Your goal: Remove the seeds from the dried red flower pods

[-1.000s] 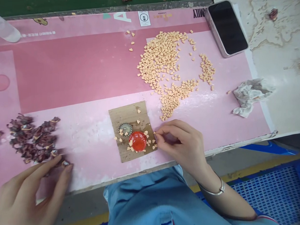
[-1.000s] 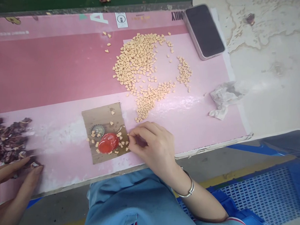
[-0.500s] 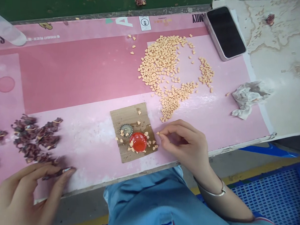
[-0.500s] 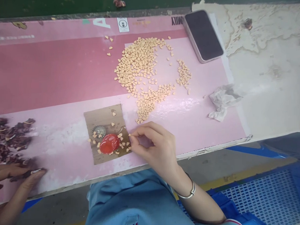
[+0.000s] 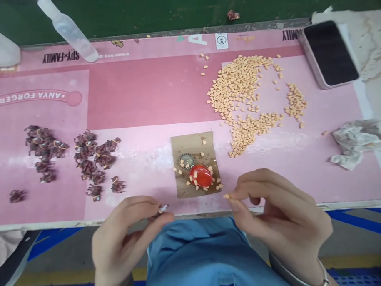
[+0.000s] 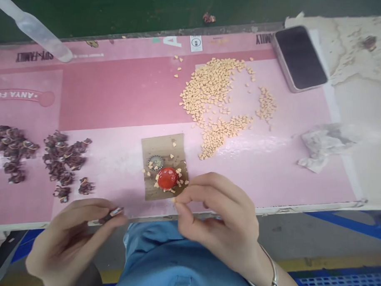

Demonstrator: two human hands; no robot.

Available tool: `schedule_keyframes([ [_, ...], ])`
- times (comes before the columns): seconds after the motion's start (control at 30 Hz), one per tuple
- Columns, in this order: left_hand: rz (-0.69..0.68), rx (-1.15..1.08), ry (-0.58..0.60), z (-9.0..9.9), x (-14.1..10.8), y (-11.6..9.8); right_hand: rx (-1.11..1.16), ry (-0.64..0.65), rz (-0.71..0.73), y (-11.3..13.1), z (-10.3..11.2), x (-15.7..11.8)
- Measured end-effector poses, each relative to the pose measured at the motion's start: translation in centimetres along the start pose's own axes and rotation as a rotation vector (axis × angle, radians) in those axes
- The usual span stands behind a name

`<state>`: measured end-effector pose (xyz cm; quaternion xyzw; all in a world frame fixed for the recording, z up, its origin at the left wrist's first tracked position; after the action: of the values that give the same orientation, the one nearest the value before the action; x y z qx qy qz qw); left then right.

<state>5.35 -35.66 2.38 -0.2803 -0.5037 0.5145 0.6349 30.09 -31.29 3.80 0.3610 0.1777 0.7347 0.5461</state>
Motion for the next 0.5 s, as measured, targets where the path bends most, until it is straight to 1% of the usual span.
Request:
schedule_keyframes([
  [0.1, -0.007, -0.108, 0.079, -2.4, 0.9, -1.0, 0.001, 0.025, 0.081, 1.6, 0.0, 0.4],
  [0.13, -0.009, -0.121, 0.099, -3.0, 1.2, -1.2, 0.006, 0.028, 0.094, 2.0, -0.1, 0.5],
  [0.2, -0.02, -0.136, 0.098, -3.6, 1.4, -1.3, 0.02, 0.02, 0.095, 2.5, -0.4, 0.6],
  [0.3, -0.083, -0.116, 0.077, -3.8, 1.7, -1.4, 0.033, -0.013, 0.082, 2.9, -0.9, 0.7],
  [0.43, -0.255, 0.069, 0.157, -3.5, 2.2, -2.0, 0.016, -0.015, 0.071, 3.2, -1.4, 0.6],
  [0.5, -0.302, 0.103, 0.164, -3.4, 2.3, -2.2, 0.018, -0.022, 0.058, 3.4, -1.5, 0.6],
])
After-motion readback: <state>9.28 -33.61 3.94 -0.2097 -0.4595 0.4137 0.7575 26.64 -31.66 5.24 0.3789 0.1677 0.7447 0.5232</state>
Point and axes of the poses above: each hand's wrist, its own x-axis towards the middle knuckle, its own z-axis out of the back of the hand, y = z × x, the point moved 1 cm from there along x, towards the middle knuckle, and after that the axes turned 14 degrees about -x, right-handed, at the moved point
